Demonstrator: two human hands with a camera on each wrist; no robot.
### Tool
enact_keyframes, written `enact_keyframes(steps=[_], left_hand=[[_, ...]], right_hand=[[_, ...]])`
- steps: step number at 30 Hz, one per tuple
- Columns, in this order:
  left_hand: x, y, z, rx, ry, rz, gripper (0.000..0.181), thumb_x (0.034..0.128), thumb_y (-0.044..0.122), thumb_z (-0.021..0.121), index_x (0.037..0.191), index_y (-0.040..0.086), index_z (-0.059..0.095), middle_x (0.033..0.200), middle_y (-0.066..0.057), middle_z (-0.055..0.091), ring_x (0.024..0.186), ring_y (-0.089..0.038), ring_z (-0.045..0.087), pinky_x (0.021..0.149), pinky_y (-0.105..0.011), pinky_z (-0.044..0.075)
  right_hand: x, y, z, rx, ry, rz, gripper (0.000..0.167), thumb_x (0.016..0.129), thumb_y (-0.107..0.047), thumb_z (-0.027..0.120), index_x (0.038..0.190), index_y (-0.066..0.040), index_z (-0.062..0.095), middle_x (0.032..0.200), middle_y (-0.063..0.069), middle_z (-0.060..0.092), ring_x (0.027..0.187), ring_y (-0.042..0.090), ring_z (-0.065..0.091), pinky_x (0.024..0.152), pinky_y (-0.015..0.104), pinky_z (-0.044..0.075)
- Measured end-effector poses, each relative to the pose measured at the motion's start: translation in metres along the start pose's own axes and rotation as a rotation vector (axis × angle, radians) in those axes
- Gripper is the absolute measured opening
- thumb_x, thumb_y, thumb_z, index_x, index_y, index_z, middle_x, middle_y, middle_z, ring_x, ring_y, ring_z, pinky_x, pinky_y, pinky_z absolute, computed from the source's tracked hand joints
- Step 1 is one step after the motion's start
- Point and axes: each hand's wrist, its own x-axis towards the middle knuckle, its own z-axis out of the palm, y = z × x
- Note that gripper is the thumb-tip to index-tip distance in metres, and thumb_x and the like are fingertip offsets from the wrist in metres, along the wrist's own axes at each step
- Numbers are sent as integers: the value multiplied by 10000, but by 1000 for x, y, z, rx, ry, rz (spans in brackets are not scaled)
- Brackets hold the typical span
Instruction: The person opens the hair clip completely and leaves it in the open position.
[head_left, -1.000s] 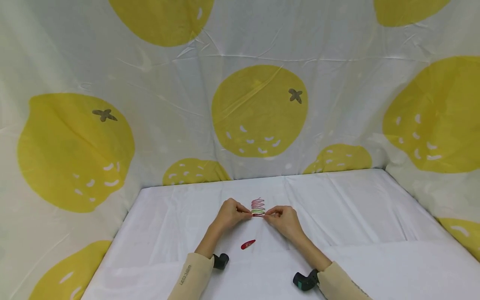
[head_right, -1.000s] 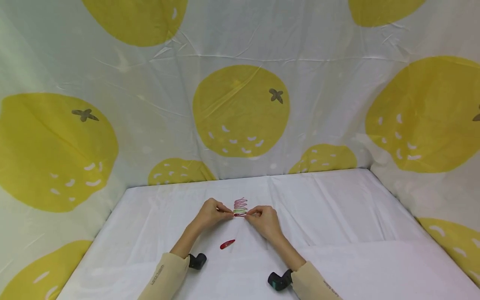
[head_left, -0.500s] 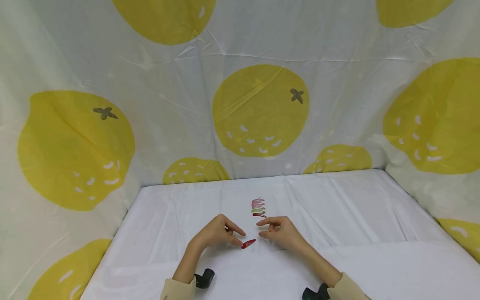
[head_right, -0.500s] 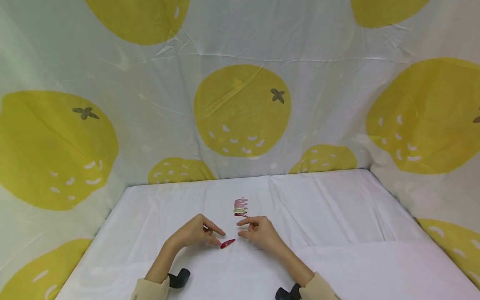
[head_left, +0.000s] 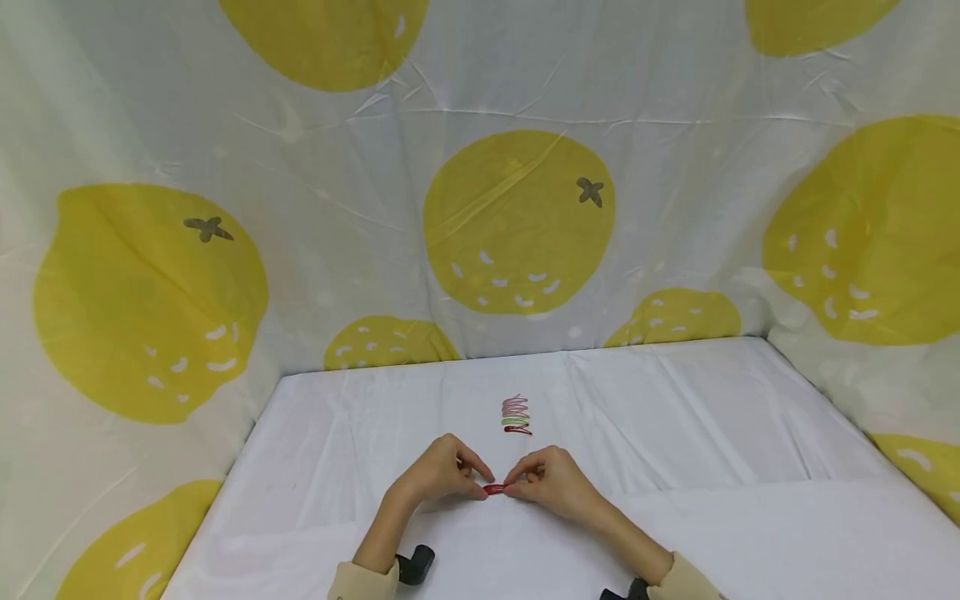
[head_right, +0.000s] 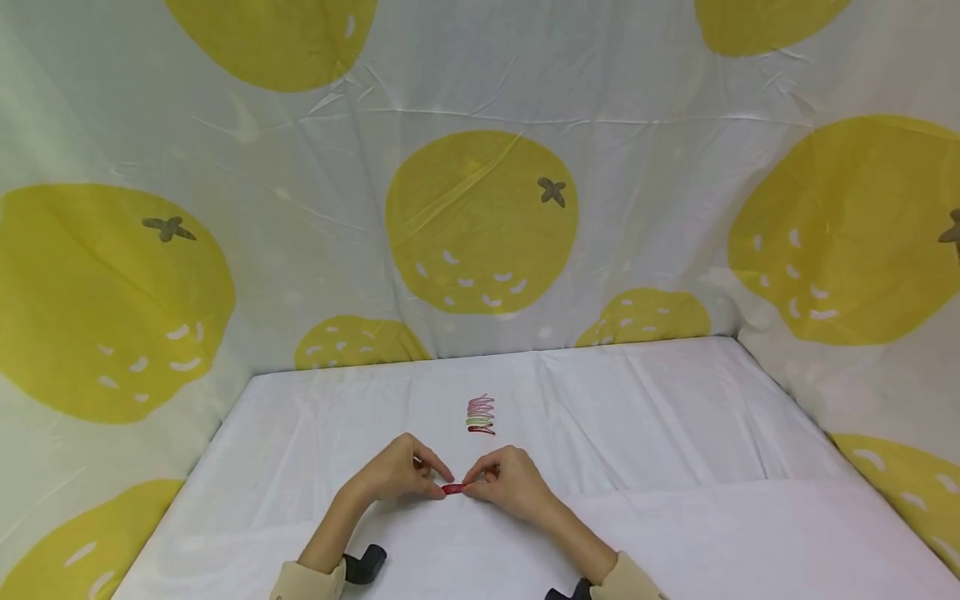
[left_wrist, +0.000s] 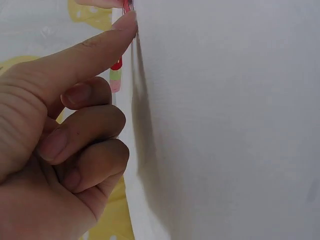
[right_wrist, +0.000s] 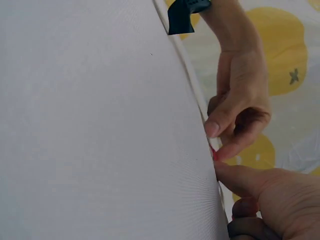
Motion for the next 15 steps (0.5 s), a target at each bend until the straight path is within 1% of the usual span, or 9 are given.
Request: enact_keyframes(steps=[3, 7, 9, 12, 15], left_hand=[[1, 0, 1, -1, 0, 3, 144, 735, 5, 904, 848, 62, 833, 559, 61, 482, 557, -54, 378, 503, -185, 306], [2, 1, 4, 18, 15, 28, 75, 776, 27, 884, 804, 49, 818, 574, 67, 523, 560, -32, 395, 509, -175, 315], [2, 1, 6, 26, 31, 39, 64, 794, 42, 875, 787, 53, 812, 585, 73, 539, 560, -23, 401, 513, -169, 321], [2, 2, 5, 5, 49, 40, 47, 808, 33, 855, 805, 39, 809, 610, 67, 547, 574, -26, 414, 528, -170, 342], [2, 4, 2, -23, 64, 38, 34, 823, 43, 838, 837, 28, 811, 696, 19, 656, 615, -38, 472, 568, -178, 397]], right_hand=[[0, 0, 0, -16, 12, 3, 86, 841, -179, 862, 819, -120, 803, 602, -82, 504, 560, -38, 396, 528, 153, 314], [0, 1, 1, -23, 7, 9, 97, 857, -192, 847, 809, -134, 785, 621, -80, 519, 573, -35, 411, 539, 158, 327], [1, 2, 1, -15, 3, 16, 92, 865, -193, 839, 814, -143, 782, 616, -88, 503, 569, -40, 404, 538, 154, 323], [1, 2, 0, 7, -5, 30, 89, 890, -200, 814, 829, -144, 780, 610, -101, 463, 559, -47, 386, 534, 146, 317], [1, 4, -1, 38, 0, 36, 105, 919, -216, 788, 853, -134, 783, 629, -92, 471, 562, -41, 412, 540, 148, 344]])
